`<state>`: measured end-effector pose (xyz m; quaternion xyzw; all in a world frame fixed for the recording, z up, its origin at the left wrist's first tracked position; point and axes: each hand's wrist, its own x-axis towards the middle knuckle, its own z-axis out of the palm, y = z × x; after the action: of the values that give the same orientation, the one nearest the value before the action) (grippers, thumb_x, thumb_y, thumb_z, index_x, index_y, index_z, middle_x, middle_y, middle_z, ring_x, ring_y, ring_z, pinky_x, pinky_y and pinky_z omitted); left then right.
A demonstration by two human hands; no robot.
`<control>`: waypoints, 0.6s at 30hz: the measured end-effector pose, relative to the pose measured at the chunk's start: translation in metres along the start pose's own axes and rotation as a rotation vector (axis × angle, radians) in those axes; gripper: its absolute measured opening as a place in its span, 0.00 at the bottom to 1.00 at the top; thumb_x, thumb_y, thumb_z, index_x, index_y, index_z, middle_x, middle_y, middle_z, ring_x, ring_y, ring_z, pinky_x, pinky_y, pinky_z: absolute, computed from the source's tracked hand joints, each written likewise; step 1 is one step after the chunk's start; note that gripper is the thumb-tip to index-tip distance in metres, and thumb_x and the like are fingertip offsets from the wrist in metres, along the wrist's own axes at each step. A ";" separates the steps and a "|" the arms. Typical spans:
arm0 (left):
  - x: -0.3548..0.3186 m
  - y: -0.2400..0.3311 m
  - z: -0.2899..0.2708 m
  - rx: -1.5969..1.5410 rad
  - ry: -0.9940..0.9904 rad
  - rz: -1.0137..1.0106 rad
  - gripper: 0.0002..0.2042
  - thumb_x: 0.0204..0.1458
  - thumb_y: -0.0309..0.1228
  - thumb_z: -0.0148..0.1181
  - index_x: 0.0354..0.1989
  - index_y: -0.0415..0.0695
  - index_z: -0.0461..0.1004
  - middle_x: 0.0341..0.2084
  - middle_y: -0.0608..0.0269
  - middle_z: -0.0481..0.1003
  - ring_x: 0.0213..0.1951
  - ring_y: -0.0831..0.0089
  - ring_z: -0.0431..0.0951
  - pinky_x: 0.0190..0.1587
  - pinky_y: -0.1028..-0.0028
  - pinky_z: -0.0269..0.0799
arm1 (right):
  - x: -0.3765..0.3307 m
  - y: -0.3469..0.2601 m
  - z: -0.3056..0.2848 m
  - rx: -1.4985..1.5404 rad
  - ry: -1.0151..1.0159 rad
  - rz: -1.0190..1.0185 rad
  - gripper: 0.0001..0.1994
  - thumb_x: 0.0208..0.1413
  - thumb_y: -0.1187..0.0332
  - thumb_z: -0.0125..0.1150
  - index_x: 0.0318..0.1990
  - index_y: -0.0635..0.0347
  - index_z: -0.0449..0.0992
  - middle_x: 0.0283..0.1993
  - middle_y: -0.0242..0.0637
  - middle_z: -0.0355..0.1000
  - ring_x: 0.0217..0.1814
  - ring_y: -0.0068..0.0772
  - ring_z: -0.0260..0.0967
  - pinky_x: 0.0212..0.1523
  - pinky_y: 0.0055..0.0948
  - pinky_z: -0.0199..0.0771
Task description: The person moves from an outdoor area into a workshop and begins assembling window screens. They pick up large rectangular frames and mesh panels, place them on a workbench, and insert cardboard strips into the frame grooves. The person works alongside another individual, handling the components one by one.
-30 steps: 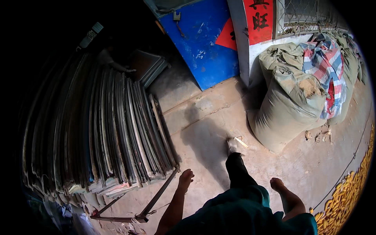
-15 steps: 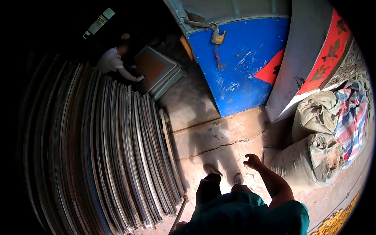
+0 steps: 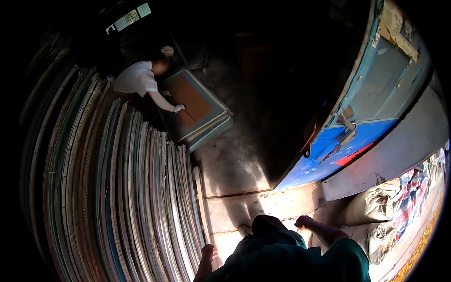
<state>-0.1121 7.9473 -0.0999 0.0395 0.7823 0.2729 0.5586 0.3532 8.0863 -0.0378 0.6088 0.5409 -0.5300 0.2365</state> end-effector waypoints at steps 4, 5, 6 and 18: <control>0.095 0.105 0.016 0.004 -0.167 0.234 0.16 0.49 0.30 0.52 0.47 0.40 0.66 0.33 0.60 0.72 0.32 0.68 0.75 0.26 0.73 0.70 | 0.039 -0.026 -0.035 0.296 0.099 0.095 0.11 0.53 0.66 0.50 0.36 0.65 0.74 0.30 0.41 0.75 0.32 0.33 0.75 0.35 0.26 0.75; 0.081 0.149 0.032 0.040 -0.116 0.284 0.16 0.49 0.29 0.52 0.47 0.39 0.66 0.31 0.59 0.72 0.31 0.70 0.75 0.23 0.74 0.69 | 0.059 -0.019 -0.037 0.237 0.124 0.050 0.12 0.52 0.64 0.51 0.37 0.63 0.74 0.29 0.42 0.75 0.31 0.35 0.74 0.37 0.27 0.74; 0.100 0.170 0.031 0.111 -0.161 0.306 0.17 0.49 0.30 0.52 0.48 0.39 0.66 0.31 0.59 0.72 0.31 0.70 0.75 0.23 0.74 0.69 | 0.065 -0.032 -0.050 0.203 0.110 0.101 0.15 0.51 0.61 0.51 0.41 0.61 0.74 0.36 0.44 0.75 0.38 0.40 0.73 0.43 0.31 0.72; 0.209 0.317 -0.008 0.546 -0.140 -0.092 0.09 0.50 0.29 0.48 0.39 0.43 0.67 0.23 0.58 0.70 0.22 0.68 0.71 0.25 0.65 0.70 | 0.218 -0.147 -0.144 0.364 0.518 -0.062 0.22 0.45 0.57 0.51 0.46 0.59 0.72 0.49 0.47 0.68 0.53 0.45 0.64 0.55 0.35 0.62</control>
<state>-0.2749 8.2901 -0.1270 0.1714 0.7873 0.0231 0.5919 0.2440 8.3439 -0.1450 0.7390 0.4976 -0.4525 -0.0384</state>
